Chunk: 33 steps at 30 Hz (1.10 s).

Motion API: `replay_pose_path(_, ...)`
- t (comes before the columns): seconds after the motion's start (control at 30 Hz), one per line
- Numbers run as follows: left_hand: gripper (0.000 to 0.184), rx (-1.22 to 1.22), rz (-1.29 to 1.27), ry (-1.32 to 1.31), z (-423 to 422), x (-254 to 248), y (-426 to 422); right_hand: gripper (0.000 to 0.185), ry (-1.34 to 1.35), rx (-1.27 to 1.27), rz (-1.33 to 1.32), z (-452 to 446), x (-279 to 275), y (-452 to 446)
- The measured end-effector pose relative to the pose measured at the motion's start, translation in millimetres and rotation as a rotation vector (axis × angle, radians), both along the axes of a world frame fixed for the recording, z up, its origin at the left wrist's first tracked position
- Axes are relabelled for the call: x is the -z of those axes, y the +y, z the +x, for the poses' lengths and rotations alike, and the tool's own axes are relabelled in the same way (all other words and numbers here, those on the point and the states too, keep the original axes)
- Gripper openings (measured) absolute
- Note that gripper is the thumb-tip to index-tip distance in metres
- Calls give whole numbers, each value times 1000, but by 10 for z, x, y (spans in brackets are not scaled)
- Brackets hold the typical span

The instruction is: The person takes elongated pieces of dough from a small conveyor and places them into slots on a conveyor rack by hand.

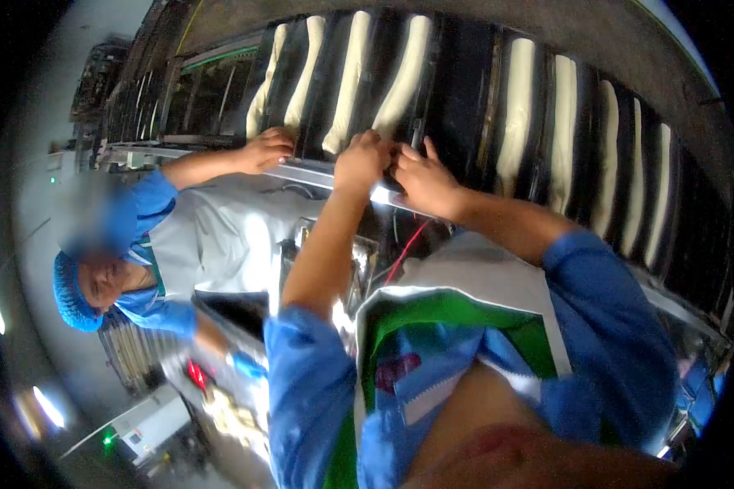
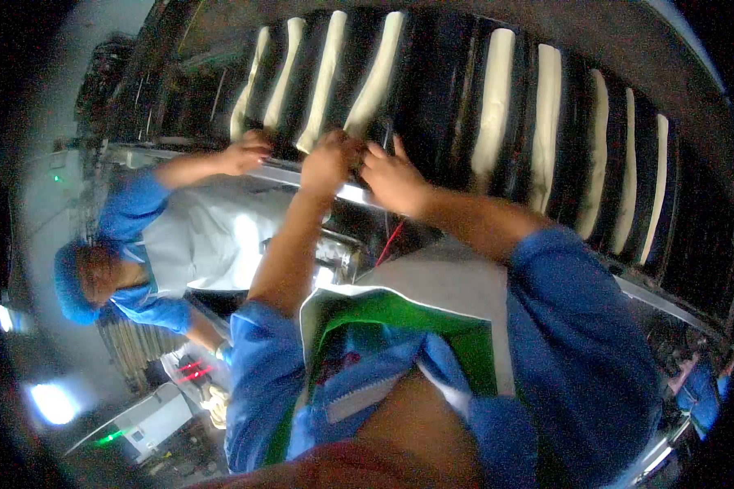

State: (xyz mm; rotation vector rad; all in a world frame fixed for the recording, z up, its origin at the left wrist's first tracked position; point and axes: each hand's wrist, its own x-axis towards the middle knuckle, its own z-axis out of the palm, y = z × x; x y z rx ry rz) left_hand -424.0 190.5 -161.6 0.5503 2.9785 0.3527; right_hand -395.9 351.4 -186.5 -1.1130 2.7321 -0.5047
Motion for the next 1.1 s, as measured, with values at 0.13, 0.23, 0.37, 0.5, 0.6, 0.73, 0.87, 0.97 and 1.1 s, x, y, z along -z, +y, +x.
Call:
replay_pose_path(0.13, 19, -34, -184, -73, -128, -56, 96, 41, 43, 38, -221, 23, -63, 242)
replay_pose_path(0.23, 28, -109, 111, -98, -43, 24, -65, 44, 18, 75, -105, 26, -103, 578)
replay_pose_path(0.37, 35, -178, 132, 151, 476, -138, -514, 44, -18, -50, 62, 2, -53, 599)
replay_pose_path(0.5, 30, -656, 393, 95, 1351, 165, -1179, 48, 42, 12, 45, -69, 38, 258)
replay_pose_path(0.6, 27, -840, 135, 112, 2353, 396, -1655, 53, 187, 13, 40, -109, 183, 9)
replay_pose_path(0.73, 27, -1304, 114, 209, 3666, 522, -1667, 54, 271, -4, 131, -148, 207, -308)
replay_pose_path(0.87, 25, -1506, 34, 353, 4647, 750, -1449, 59, 326, 16, 196, -315, 271, -326)
replay_pose_path(0.97, 22, -1661, 47, 324, 4933, 759, -1235, 65, 318, 46, 276, -512, 277, -402)
replay_pose_path(1.1, 21, -1765, 43, 337, 5528, 869, -1293, 68, 348, 42, 287, -366, 333, -833)
